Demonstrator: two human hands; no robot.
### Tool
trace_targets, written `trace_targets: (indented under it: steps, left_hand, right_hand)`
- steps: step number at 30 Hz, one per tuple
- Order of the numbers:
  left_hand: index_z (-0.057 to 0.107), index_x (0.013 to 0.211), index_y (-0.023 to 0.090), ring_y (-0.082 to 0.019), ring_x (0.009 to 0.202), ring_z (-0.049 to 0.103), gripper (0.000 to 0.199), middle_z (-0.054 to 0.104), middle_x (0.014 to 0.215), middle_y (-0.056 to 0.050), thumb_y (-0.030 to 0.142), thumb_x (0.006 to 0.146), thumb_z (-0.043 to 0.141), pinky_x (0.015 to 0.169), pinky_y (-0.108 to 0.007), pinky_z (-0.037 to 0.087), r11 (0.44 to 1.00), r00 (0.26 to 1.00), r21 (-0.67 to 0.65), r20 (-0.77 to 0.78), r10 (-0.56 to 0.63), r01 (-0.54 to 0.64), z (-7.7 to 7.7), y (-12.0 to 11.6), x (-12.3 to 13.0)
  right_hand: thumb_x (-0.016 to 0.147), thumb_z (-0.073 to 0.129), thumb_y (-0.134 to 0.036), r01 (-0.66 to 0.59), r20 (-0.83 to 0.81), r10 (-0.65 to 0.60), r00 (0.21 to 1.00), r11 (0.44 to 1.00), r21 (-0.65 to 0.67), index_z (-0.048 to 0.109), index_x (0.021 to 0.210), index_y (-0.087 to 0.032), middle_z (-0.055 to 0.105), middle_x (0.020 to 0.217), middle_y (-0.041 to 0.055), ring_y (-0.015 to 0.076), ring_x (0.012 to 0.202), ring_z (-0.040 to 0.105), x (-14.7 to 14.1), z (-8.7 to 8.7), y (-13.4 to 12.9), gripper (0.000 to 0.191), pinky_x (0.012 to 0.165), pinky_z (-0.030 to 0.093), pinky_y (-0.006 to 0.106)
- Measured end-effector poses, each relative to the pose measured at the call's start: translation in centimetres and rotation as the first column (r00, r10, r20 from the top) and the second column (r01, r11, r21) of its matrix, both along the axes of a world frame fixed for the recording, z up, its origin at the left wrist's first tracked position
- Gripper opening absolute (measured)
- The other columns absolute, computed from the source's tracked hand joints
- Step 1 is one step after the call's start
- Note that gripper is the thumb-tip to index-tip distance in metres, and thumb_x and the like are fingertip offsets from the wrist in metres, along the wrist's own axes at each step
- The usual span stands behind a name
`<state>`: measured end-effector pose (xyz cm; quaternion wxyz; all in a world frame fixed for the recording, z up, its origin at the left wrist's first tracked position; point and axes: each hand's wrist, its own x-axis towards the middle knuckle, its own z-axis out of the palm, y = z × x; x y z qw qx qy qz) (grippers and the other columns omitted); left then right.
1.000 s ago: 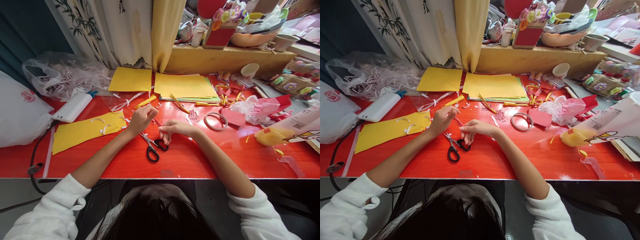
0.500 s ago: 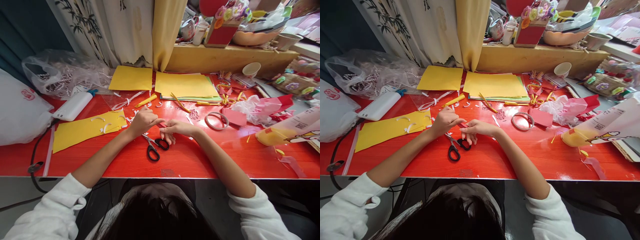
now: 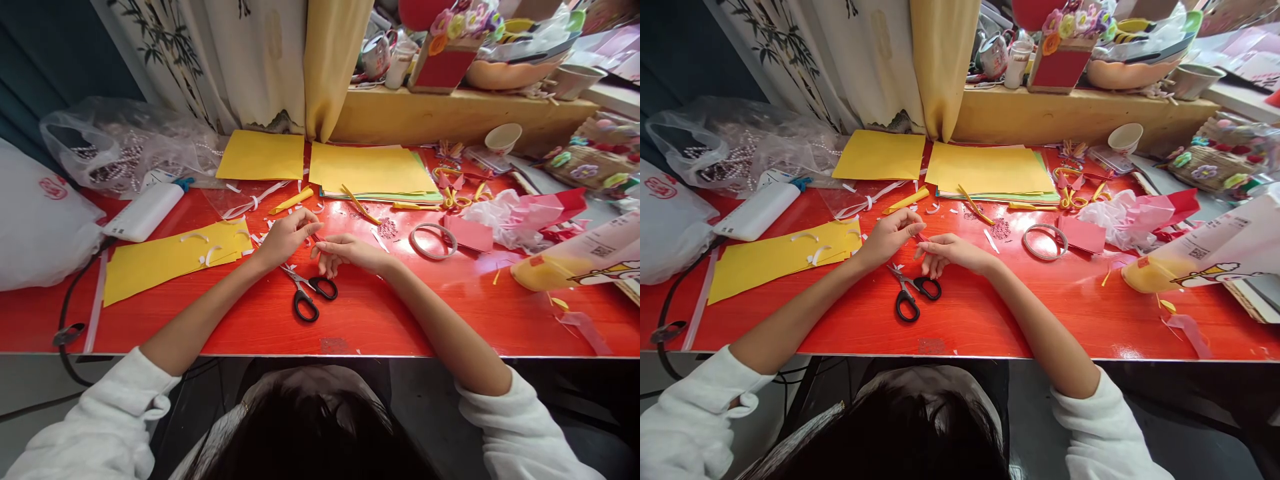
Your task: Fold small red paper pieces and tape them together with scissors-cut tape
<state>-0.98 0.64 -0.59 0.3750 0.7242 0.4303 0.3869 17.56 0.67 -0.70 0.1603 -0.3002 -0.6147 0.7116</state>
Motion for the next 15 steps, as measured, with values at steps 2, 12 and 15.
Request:
trace_targets:
  steps: [2,12,15]
  left_hand:
    - [0.055,0.083,0.019,-0.01,0.061,0.044,0.023,0.049,0.066,0.002,0.042,0.084,0.053,0.059,-0.023,0.034,1.0,1.0,0.027,-0.01,0.007,-0.007,0.3,0.0,0.0]
    - [0.059,0.096,0.02,-0.01,0.057,0.043,0.024,0.045,0.063,0.004,0.04,0.084,0.054,0.058,-0.023,0.034,0.997,0.997,-0.057,0.053,-0.057,0.06,-0.1,0.5,-0.5]
    - [0.058,0.09,0.019,-0.009,0.06,0.043,0.023,0.049,0.07,0.002,0.041,0.082,0.057,0.058,-0.022,0.034,0.988,0.983,-0.113,0.161,-0.085,0.104,-0.1,0.5,-0.1]
  right_hand:
    - [0.09,0.049,-0.046,-0.023,0.016,0.023,1.0,1.0,0.001,0.058,0.103,-0.013,0.069,0.089,0.0086,0.0109,0.065,0.064,-0.1,0.3,-0.3,0.036,0.06,0.053,0.022]
    - [0.086,0.057,-0.04,0.056,-0.044,-0.052,0.998,0.994,0.093,0.056,0.081,-0.013,0.069,0.083,0.0062,0.0101,0.062,0.064,-0.9,-0.7,-0.3,0.027,0.063,0.053,0.024]
    - [0.084,0.059,-0.041,0.066,0.008,-0.067,0.998,0.989,0.129,0.055,0.078,-0.013,0.068,0.073,0.0052,0.0105,0.059,0.062,-0.9,0.0,-0.4,0.029,0.062,0.052,0.025]
